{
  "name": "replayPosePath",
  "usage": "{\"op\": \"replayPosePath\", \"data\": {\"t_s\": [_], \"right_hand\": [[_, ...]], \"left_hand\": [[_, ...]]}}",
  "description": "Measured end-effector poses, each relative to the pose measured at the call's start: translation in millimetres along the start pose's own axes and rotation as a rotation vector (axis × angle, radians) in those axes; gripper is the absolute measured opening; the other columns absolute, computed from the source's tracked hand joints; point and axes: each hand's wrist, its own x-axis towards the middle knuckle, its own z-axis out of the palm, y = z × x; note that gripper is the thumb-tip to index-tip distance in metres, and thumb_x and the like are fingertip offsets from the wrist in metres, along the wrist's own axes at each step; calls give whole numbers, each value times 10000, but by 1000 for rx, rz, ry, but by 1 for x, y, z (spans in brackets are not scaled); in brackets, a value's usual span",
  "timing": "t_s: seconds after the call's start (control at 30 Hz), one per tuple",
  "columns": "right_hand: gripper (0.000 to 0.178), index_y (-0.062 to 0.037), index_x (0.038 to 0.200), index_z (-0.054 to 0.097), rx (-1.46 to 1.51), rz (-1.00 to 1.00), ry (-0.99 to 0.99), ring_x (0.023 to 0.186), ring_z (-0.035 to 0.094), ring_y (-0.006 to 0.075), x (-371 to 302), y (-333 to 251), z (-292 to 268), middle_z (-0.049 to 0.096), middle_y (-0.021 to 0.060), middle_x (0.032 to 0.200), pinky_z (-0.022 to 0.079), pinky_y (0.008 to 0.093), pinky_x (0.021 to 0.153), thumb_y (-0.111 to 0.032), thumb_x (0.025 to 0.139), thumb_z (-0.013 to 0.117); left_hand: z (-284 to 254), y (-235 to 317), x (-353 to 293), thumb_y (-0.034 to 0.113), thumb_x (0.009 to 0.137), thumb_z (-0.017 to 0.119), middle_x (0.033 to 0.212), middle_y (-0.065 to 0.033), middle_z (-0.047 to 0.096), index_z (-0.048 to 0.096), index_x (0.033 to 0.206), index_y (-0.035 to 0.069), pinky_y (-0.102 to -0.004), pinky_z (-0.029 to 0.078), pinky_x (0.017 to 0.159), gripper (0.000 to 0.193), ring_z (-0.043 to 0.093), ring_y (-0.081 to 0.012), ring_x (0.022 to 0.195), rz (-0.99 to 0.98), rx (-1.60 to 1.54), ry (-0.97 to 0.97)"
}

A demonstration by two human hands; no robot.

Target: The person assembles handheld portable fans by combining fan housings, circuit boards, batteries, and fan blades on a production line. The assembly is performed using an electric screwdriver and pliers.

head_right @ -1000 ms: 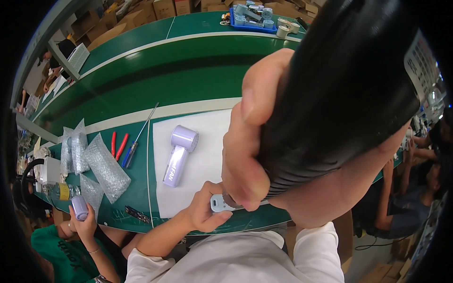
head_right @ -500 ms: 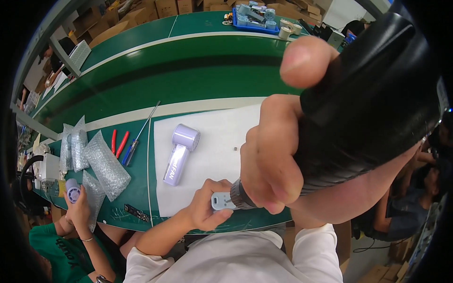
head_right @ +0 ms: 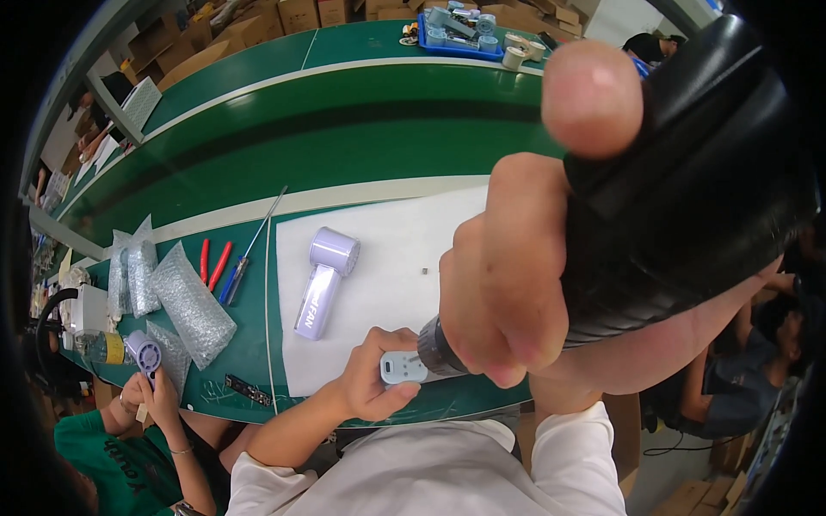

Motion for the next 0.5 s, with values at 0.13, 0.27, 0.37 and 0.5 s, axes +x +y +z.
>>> {"op": "replayPosePath", "data": {"t_s": [0.13,0.27,0.37,0.5], "right_hand": [[474,-100,1322,332,56,-1,65,426,552,206,-2,-3,10,579,104,648,468,290,387,-477,1036,305],[458,-103,1299,337,94,5,58,428,553,207,1,4,11,577,109,646,464,291,386,-475,1030,336],[444,-107,1275,342,113,7,60,431,554,209,2,6,12,576,113,645,461,293,384,-472,1025,367],[430,-110,1256,346,128,-7,55,434,555,209,1,9,12,574,114,645,458,293,384,-468,1021,388]], "left_hand": [[1,1,3,105,873,664,895,-173,605,428,1142,-10,-289,468,579,375,592,-222,731,-10,-26,-14],[1,1,1,103,872,666,872,-165,602,428,1143,-9,-290,465,578,378,589,-218,721,-13,10,15],[1,2,3,102,869,669,867,-165,603,427,1144,-10,-290,464,577,382,585,-215,706,5,-18,2],[0,3,3,102,867,672,863,-168,603,427,1141,-14,-291,465,579,386,582,-219,692,2,1,-6]]}}
